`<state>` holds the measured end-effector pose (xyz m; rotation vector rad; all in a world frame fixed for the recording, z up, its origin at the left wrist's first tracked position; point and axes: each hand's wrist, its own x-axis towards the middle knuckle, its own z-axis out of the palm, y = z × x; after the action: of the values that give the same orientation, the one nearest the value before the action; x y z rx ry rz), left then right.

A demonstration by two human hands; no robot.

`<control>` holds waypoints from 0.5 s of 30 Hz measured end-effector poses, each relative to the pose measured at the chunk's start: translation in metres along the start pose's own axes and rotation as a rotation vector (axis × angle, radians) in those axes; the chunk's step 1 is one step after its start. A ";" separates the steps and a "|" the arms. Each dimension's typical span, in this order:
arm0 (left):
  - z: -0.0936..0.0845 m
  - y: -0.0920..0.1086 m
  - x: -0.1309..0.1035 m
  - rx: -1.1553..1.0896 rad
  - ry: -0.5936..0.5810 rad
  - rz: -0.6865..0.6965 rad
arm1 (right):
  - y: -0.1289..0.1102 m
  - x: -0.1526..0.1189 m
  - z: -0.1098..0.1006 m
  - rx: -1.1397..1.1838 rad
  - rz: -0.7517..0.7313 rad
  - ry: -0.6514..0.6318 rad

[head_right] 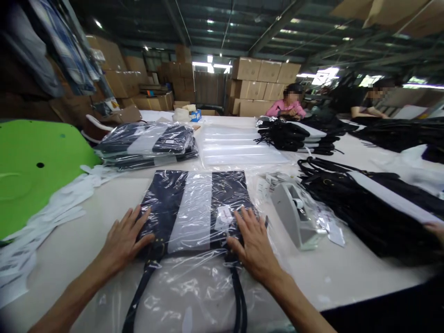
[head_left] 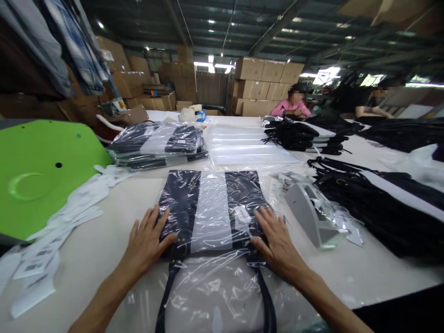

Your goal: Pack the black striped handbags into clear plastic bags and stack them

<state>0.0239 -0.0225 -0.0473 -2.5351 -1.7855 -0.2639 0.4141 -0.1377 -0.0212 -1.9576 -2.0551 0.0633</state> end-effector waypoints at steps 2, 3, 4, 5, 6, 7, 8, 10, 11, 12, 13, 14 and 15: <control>0.014 -0.005 -0.048 -0.010 0.076 -0.001 | -0.006 -0.022 0.014 -0.046 -0.080 0.003; 0.021 -0.005 -0.066 -0.022 0.111 -0.002 | -0.007 -0.025 0.022 -0.068 -0.097 0.016; 0.027 -0.004 -0.077 -0.035 0.145 -0.002 | -0.005 -0.025 0.029 -0.084 -0.102 0.038; 0.033 -0.002 -0.083 -0.048 0.177 0.002 | -0.002 -0.021 0.035 -0.094 -0.103 0.061; 0.037 0.001 -0.084 -0.061 0.209 0.011 | 0.003 -0.015 0.041 -0.096 -0.111 0.079; 0.040 0.005 -0.081 -0.072 0.239 0.021 | 0.008 -0.007 0.046 -0.093 -0.124 0.090; 0.042 0.009 -0.075 -0.078 0.260 0.030 | 0.014 0.003 0.049 -0.087 -0.139 0.095; 0.044 0.016 -0.058 -0.085 0.278 0.036 | 0.024 0.022 0.052 -0.075 -0.153 0.097; 0.043 0.019 -0.049 -0.086 0.281 0.029 | 0.028 0.030 0.053 -0.072 -0.153 0.099; 0.041 0.022 -0.042 -0.086 0.278 0.019 | 0.031 0.037 0.052 -0.070 -0.152 0.103; 0.039 0.025 -0.037 -0.085 0.271 0.011 | 0.033 0.042 0.051 -0.069 -0.151 0.106; 0.037 0.026 -0.035 -0.082 0.266 0.008 | 0.034 0.043 0.049 -0.069 -0.152 0.111; 0.035 0.026 -0.037 -0.073 0.257 0.008 | 0.034 0.041 0.048 -0.069 -0.154 0.116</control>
<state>0.0402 -0.0618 -0.0854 -2.4206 -1.6978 -0.6342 0.4342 -0.0864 -0.0675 -1.7896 -2.1492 -0.1524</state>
